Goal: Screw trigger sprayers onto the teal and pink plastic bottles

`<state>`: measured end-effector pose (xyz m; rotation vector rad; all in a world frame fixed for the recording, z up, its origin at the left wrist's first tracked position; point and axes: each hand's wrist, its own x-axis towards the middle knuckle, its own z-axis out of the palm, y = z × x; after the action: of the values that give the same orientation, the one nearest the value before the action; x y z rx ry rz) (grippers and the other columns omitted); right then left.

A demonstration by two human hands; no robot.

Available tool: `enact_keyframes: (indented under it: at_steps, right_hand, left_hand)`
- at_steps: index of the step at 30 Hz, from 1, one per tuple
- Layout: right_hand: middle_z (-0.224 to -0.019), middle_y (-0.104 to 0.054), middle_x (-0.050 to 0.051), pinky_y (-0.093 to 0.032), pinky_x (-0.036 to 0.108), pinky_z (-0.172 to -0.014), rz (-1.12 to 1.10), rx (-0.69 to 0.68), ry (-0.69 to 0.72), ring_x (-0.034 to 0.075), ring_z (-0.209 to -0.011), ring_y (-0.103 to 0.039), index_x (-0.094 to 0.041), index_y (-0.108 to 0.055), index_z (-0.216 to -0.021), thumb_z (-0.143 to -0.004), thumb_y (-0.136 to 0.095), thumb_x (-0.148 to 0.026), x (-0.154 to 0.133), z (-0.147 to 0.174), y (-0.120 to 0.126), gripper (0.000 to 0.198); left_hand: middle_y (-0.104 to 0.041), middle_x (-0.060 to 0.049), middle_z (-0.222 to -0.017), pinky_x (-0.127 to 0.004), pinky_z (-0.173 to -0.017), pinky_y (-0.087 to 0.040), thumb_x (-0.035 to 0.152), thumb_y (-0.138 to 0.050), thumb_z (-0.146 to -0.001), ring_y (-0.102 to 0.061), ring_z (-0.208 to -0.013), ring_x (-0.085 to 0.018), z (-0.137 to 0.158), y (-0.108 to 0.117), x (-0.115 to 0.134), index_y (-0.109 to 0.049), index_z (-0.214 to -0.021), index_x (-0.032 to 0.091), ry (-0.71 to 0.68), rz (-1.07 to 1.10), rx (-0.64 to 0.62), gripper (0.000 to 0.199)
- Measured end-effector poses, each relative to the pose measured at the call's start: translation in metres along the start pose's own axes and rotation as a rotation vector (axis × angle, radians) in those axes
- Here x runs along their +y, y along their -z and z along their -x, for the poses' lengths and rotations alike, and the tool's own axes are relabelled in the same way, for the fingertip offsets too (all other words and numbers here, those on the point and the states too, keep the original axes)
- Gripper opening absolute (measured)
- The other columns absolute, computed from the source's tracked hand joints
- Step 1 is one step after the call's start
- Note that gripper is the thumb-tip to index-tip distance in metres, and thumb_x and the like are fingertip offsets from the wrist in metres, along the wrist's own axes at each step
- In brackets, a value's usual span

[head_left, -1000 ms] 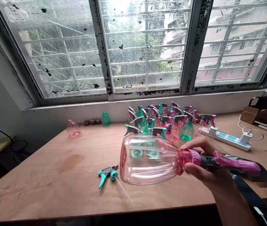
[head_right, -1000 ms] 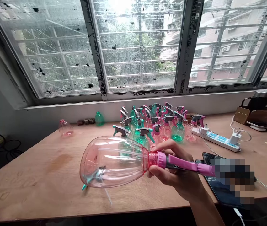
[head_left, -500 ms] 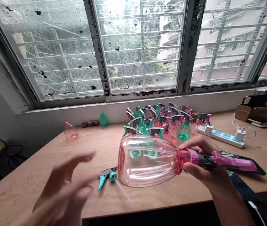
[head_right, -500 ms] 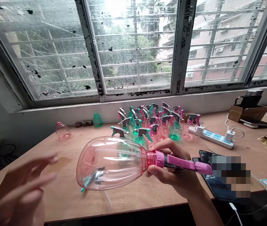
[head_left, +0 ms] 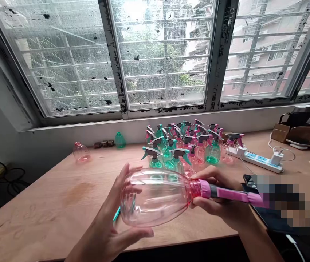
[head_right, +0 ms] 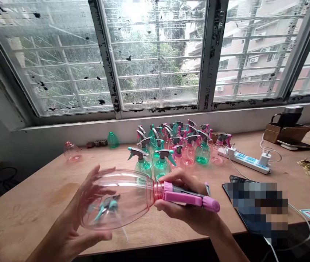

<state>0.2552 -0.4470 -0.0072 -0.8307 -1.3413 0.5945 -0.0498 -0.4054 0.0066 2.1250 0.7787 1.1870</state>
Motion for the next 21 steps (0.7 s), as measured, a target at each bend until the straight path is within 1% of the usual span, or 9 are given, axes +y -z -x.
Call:
enact_keyframes:
  at_steps: [2,3,6,8,10,12,17,19,21]
  right_hand:
    - [-0.075,-0.080,0.002,-0.060,0.027,-0.054,-0.042,-0.030,-0.017,0.020,-0.061,-0.077,-0.023,-0.081,-0.103,-0.084,-0.102,-0.053,-0.001,0.000,-0.001,0.041]
    - [-0.075,-0.080,0.002,-0.059,0.027,-0.055,-0.047,-0.035,-0.014,0.020,-0.061,-0.077,-0.023,-0.081,-0.103,-0.085,-0.102,-0.053,-0.001,0.000,-0.001,0.040]
    - [-0.075,-0.078,0.001,-0.057,0.026,-0.056,-0.026,-0.029,0.013,0.019,-0.063,-0.074,-0.024,-0.081,-0.102,-0.083,-0.103,-0.051,-0.001,0.000,-0.001,0.039]
    - [-0.076,-0.078,0.001,-0.057,0.026,-0.057,-0.009,-0.035,0.027,0.018,-0.064,-0.073,-0.025,-0.081,-0.101,-0.082,-0.104,-0.050,-0.001,0.000,-0.001,0.039]
    - [-0.079,-0.080,0.001,-0.059,0.027,-0.058,-0.004,-0.050,0.032,0.019,-0.065,-0.075,-0.026,-0.081,-0.102,-0.083,-0.104,-0.049,0.000,0.001,-0.001,0.038]
    - [-0.082,-0.082,0.001,-0.060,0.026,-0.060,-0.007,-0.061,0.037,0.019,-0.065,-0.076,-0.027,-0.080,-0.103,-0.084,-0.104,-0.047,0.000,0.001,-0.001,0.037]
    - [-0.080,-0.080,0.000,-0.057,0.025,-0.061,-0.005,-0.052,0.069,0.017,-0.066,-0.074,-0.028,-0.080,-0.103,-0.086,-0.102,-0.049,0.000,0.001,0.000,0.036]
    - [-0.079,-0.079,0.000,-0.056,0.025,-0.059,0.005,-0.043,0.080,0.017,-0.065,-0.073,-0.027,-0.080,-0.102,-0.086,-0.102,-0.051,0.000,0.001,0.001,0.037]
    - [-0.079,-0.079,-0.001,-0.056,0.025,-0.059,0.000,-0.039,0.085,0.017,-0.065,-0.074,-0.027,-0.079,-0.103,-0.085,-0.102,-0.052,-0.001,0.001,0.001,0.037]
  left_hand:
    - [-0.037,-0.001,-0.188,-0.046,-0.125,-0.058,0.046,-0.087,-0.101,-0.065,-0.150,-0.033,0.000,-0.006,0.007,-0.031,-0.177,0.060,0.000,0.009,0.015,0.096]
    - [-0.030,0.001,-0.191,-0.048,-0.130,-0.054,0.043,-0.084,-0.104,-0.056,-0.160,-0.034,0.000,-0.009,0.011,-0.031,-0.177,0.060,-0.001,0.016,0.025,0.091]
    - [-0.024,0.003,-0.193,-0.054,-0.138,-0.040,0.039,-0.076,-0.110,-0.030,-0.176,-0.035,-0.001,-0.017,0.020,-0.025,-0.178,0.060,-0.011,0.018,0.053,0.087]
    - [-0.019,0.003,-0.194,-0.060,-0.139,-0.036,0.049,-0.083,-0.103,-0.023,-0.178,-0.039,-0.003,-0.019,0.022,-0.021,-0.179,0.061,-0.030,0.017,0.053,0.098]
    - [-0.014,0.002,-0.195,-0.064,-0.138,-0.036,0.064,-0.090,-0.091,-0.019,-0.178,-0.045,-0.005,-0.019,0.021,-0.020,-0.179,0.061,-0.049,0.029,0.037,0.112]
    - [-0.013,0.001,-0.195,-0.067,-0.136,-0.039,0.073,-0.088,-0.086,-0.018,-0.178,-0.047,-0.006,-0.019,0.021,-0.020,-0.180,0.060,-0.038,0.048,0.033,0.116]
    - [-0.024,0.000,-0.193,-0.070,-0.141,-0.027,0.065,-0.094,-0.085,-0.026,-0.176,-0.046,-0.007,-0.020,0.023,-0.027,-0.179,0.058,-0.001,0.030,0.083,0.116]
    - [-0.027,0.000,-0.192,-0.068,-0.138,-0.035,0.061,-0.097,-0.085,-0.029,-0.175,-0.046,-0.006,-0.021,0.022,-0.030,-0.177,0.059,-0.001,0.011,0.085,0.115]
    - [-0.027,0.000,-0.192,-0.064,-0.133,-0.047,0.056,-0.094,-0.091,-0.036,-0.173,-0.044,-0.005,-0.021,0.020,-0.026,-0.177,0.063,-0.010,0.001,0.081,0.110]
